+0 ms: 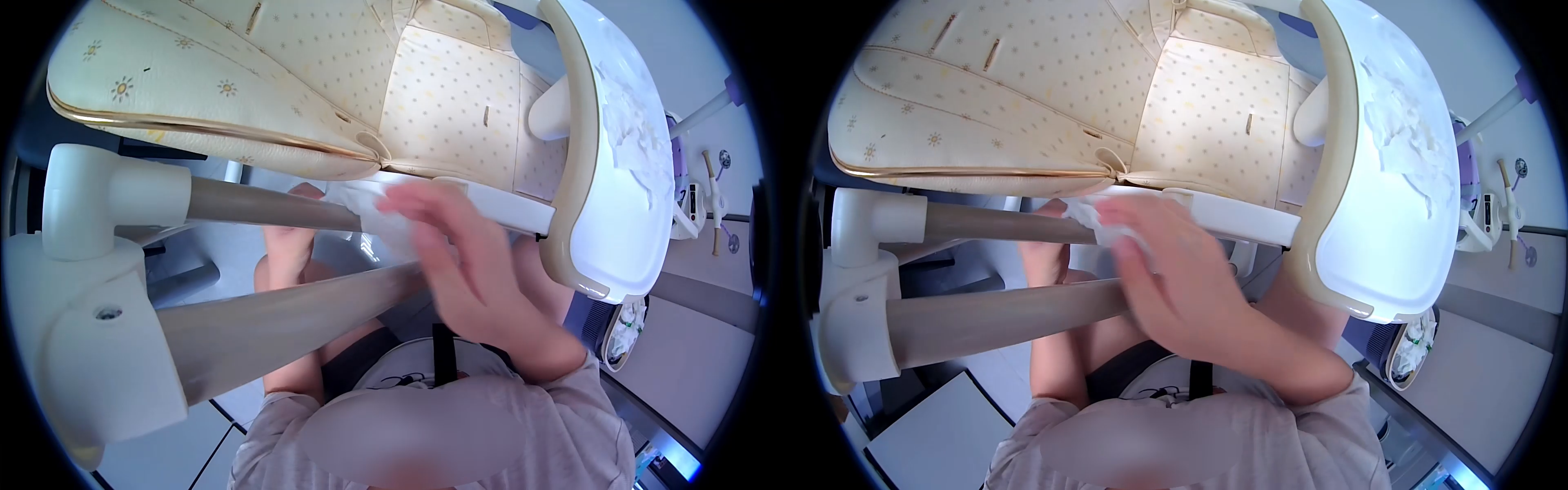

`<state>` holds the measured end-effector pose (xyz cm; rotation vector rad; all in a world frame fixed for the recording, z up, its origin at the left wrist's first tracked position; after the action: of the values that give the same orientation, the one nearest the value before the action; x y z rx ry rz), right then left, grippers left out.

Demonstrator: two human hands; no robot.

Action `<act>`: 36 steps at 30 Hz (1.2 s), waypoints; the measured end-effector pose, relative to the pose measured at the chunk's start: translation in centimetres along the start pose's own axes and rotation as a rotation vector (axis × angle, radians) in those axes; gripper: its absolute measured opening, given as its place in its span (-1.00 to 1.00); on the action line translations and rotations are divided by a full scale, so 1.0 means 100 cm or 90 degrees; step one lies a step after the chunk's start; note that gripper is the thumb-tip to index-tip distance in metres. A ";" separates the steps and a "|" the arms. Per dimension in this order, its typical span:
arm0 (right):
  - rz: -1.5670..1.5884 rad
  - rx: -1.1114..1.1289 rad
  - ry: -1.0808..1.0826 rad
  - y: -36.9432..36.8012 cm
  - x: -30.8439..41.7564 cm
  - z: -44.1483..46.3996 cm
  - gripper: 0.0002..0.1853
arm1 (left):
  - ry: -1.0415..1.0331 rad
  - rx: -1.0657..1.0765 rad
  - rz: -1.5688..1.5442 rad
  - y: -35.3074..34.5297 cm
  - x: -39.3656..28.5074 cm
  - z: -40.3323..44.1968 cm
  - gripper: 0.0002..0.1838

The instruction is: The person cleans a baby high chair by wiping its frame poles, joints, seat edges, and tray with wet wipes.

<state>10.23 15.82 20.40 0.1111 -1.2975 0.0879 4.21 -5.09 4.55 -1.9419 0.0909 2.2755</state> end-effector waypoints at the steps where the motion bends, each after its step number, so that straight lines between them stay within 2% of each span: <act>1: -0.025 0.005 0.009 0.014 -0.003 -0.016 -0.78 | -0.001 0.000 0.041 0.000 0.004 -0.001 -0.86; 4: -0.087 -0.047 0.029 0.034 -0.023 -0.064 -0.82 | 0.024 0.060 0.150 -0.006 0.020 -0.015 -0.91; 5: -0.060 -0.092 -0.088 0.039 -0.043 -0.071 -0.83 | 0.077 0.036 0.142 -0.008 0.027 -0.021 -0.92; 7: -0.007 -0.178 -0.320 0.047 -0.081 -0.088 -0.79 | 0.105 0.025 0.139 -0.014 0.033 -0.025 -0.96; 10: 0.120 -0.135 -0.398 0.045 -0.120 -0.081 -0.64 | 0.131 0.080 0.242 -0.014 0.047 -0.027 -0.97; 11: 0.083 -0.090 -0.442 0.043 -0.123 -0.073 -0.63 | 0.134 0.108 0.294 -0.014 0.051 -0.027 -0.96; 13: 0.009 0.005 -0.528 0.038 -0.122 -0.062 -0.59 | 0.162 0.114 0.241 -0.018 0.056 -0.028 -0.93; 14: 0.051 -0.004 -0.529 0.038 -0.125 -0.064 -0.61 | 0.175 0.116 0.214 -0.020 0.057 -0.029 -0.91; 16: 0.137 -0.022 -0.534 0.038 -0.136 -0.072 -0.65 | 0.285 0.081 0.056 -0.022 0.051 -0.029 -0.89; 17: 0.169 -0.076 -0.512 0.039 -0.142 -0.077 -0.65 | 0.339 0.061 -0.025 -0.023 0.047 -0.028 -0.88; 20: 0.267 -0.226 -0.457 0.040 -0.154 -0.093 -0.66 | 0.306 0.198 0.002 -0.035 0.036 -0.022 -0.87; 22: 0.341 -0.314 -0.446 0.046 -0.155 -0.100 -0.69 | 0.340 0.181 -0.005 -0.047 0.040 -0.024 -0.88; 28: 0.365 -0.410 -0.564 0.060 -0.150 -0.121 -0.73 | 0.387 0.242 -0.080 -0.046 0.063 -0.031 -0.90; 29: 0.365 -0.439 -0.547 0.059 -0.149 -0.122 -0.74 | 0.383 0.261 -0.092 -0.046 0.064 -0.031 -0.90; 31: 0.360 -0.496 -0.506 0.056 -0.149 -0.125 -0.76 | 0.408 0.186 -0.095 -0.048 0.054 -0.028 -0.92; 33: 0.320 -0.487 -0.446 0.052 -0.147 -0.126 -0.76 | 0.442 0.125 -0.133 -0.051 0.059 -0.032 -0.92; 36: 0.175 -0.418 -0.337 0.050 -0.143 -0.127 -0.75 | 0.388 0.164 -0.162 -0.055 0.059 -0.034 -0.91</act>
<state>17.91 22.46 3.35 -0.6455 -1.8009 -0.1471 7.46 0.26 -1.59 -2.2685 0.1810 1.3842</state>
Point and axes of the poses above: each hand's wrist, its own z-axis towards the middle knuckle, its own y-axis out of the back of the hand, x = y × z, the point moved 4 cm from there along z, towards the middle knuckle, and after that the axes turned 15 degrees about z, right-handed, at the moved point
